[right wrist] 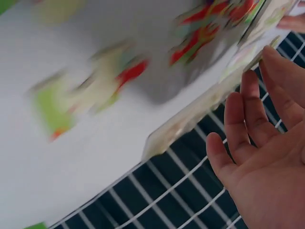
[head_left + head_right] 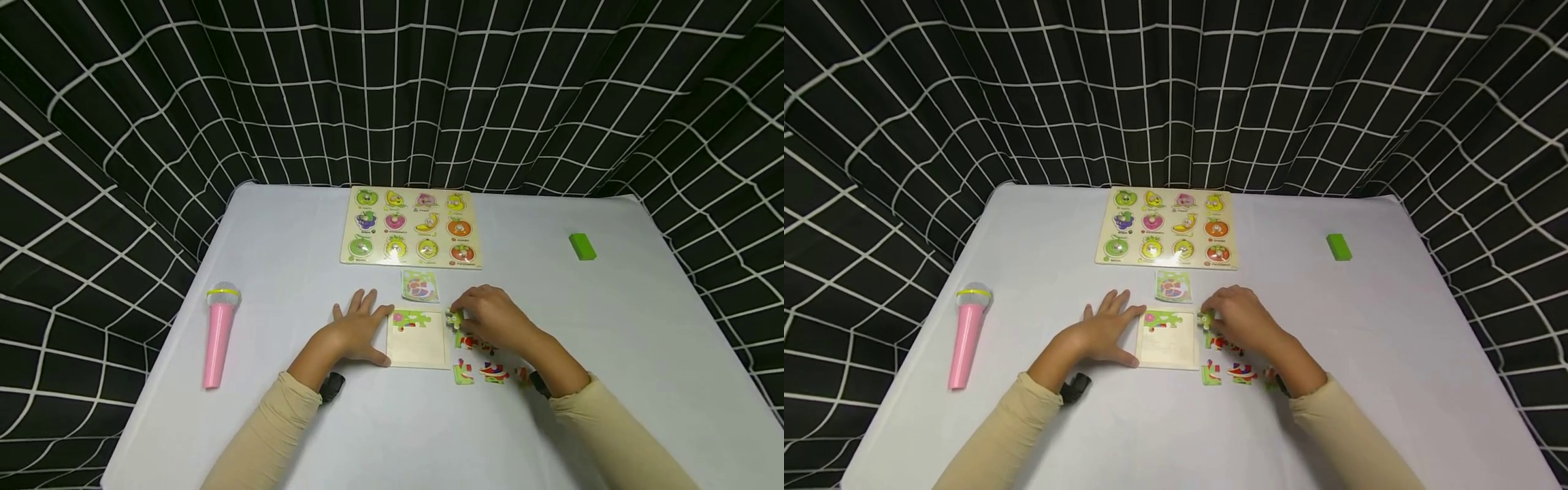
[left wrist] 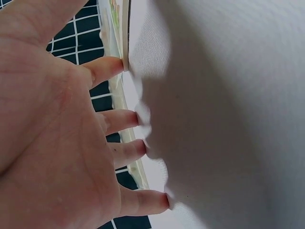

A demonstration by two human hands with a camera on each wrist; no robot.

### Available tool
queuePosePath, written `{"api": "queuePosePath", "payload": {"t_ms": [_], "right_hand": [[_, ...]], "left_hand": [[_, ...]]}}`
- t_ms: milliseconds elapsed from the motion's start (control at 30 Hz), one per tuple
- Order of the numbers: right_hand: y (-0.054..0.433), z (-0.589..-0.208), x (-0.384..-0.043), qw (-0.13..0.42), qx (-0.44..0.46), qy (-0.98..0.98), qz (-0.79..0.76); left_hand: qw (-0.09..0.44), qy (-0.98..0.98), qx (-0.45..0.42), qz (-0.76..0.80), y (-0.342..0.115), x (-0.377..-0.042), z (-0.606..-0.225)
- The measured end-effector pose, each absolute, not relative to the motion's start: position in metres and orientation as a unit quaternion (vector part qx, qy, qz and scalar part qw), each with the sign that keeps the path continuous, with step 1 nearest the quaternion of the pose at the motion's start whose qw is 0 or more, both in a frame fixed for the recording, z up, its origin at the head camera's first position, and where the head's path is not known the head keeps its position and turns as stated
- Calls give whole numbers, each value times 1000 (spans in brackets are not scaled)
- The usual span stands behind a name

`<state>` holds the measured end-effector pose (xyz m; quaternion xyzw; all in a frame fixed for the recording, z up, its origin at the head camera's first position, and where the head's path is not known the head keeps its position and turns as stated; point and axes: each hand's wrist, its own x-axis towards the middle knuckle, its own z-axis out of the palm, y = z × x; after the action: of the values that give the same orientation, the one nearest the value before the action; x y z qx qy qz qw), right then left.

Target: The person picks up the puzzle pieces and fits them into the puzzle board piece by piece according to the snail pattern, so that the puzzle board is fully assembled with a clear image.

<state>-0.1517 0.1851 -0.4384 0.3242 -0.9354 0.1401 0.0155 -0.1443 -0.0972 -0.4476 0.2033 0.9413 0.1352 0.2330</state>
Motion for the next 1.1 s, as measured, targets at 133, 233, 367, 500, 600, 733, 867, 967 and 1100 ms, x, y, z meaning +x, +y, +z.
{"api": "queuePosePath", "payload": {"t_ms": [133,233,367,500,600,733,867,967,1100], "right_hand": [[167,-441,-153,5,346,-929,131],[160,-444,-152,-3,350,-928,127],[158,-447,-152,-3,350,-929,119],[155,-449,-152,2,345,-932,111],[153,-449,-153,4,338,-935,105],[152,-449,-152,3,327,-939,101],[152,-447,-150,-16,323,-940,106],[155,-443,-150,-43,322,-939,112],[162,-435,-148,-70,309,-940,127]], "left_hand": [[232,941,204,136,-97,-144,-448],[231,941,204,139,-96,-143,-448],[230,942,205,136,-95,-144,-448],[230,942,205,134,-96,-144,-448],[231,942,203,134,-96,-144,-448],[231,942,202,136,-96,-144,-448],[230,942,201,136,-95,-144,-448],[229,943,200,137,-95,-144,-447],[229,943,199,135,-95,-144,-448]]}}
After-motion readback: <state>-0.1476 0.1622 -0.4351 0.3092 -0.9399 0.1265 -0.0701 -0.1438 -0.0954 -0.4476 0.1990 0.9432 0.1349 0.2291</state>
